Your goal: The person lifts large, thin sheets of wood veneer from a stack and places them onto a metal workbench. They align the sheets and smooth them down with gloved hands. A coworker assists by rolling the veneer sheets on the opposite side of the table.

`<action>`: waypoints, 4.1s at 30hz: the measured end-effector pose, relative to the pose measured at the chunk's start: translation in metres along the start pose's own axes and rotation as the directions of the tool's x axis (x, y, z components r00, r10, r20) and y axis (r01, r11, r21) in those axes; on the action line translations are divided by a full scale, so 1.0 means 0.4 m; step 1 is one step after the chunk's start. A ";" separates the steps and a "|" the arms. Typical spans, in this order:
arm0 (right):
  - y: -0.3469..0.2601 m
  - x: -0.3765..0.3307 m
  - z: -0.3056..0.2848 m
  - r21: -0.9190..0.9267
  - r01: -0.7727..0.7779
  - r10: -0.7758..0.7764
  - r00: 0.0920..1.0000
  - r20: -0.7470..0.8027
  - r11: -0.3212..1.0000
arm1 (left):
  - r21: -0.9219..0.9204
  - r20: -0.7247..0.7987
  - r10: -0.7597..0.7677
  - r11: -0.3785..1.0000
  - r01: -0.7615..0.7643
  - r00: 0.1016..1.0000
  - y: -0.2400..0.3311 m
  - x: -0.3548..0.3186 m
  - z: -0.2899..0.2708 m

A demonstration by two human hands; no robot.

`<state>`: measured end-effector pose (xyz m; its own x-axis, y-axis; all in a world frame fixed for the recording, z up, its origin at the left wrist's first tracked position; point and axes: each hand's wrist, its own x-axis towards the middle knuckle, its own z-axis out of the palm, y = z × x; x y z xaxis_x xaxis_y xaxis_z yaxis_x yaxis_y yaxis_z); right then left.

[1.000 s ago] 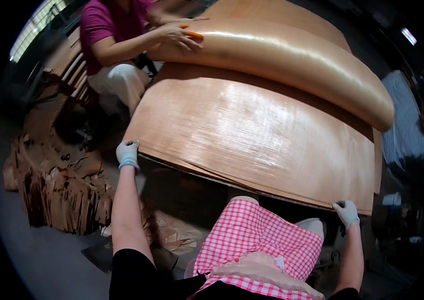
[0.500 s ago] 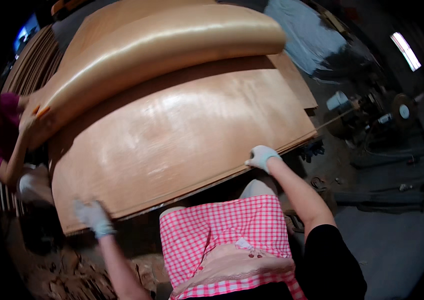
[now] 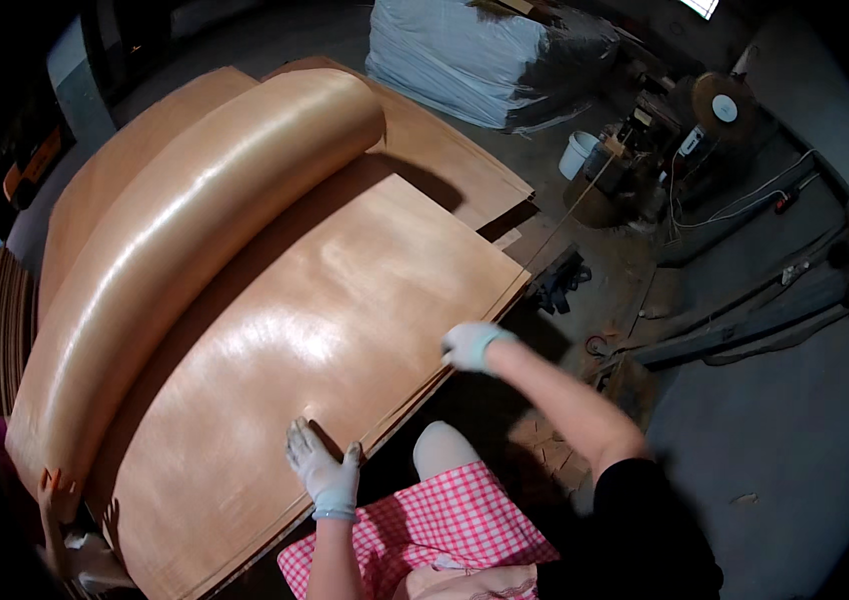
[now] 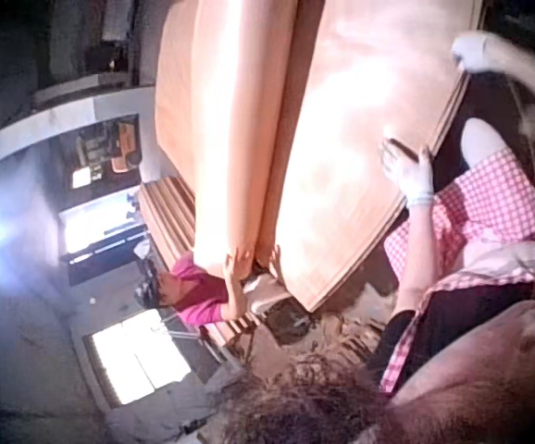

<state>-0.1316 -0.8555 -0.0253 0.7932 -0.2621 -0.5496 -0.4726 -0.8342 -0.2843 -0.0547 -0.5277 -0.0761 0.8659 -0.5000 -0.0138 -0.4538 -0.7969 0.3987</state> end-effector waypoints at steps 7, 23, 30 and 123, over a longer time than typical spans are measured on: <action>0.438 0.008 -0.185 -0.030 -0.359 0.351 0.923 -0.157 0.933 | -0.005 0.005 0.014 1.000 -0.014 1.000 0.008 -0.007 0.006; 0.048 -0.089 0.132 0.455 0.237 0.185 0.685 -0.705 0.858 | -0.305 -0.305 0.116 0.928 -0.212 0.945 0.032 -0.048 0.005; -0.464 -0.361 0.226 0.614 0.630 -0.420 0.776 -0.472 0.476 | -0.618 -0.347 0.199 0.687 -0.383 0.917 0.063 -0.224 -0.186; 0.449 0.023 -0.192 -0.041 -0.336 0.326 0.934 -0.148 0.941 | 0.087 -0.039 -0.156 0.983 0.159 0.987 -0.113 -0.050 -0.053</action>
<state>-0.1797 -1.0452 -0.0213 0.6431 -0.5887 -0.4897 -0.6952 -0.7170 -0.0510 -0.0469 -0.4745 -0.0745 0.9337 -0.3558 -0.0404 -0.3268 -0.8929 0.3097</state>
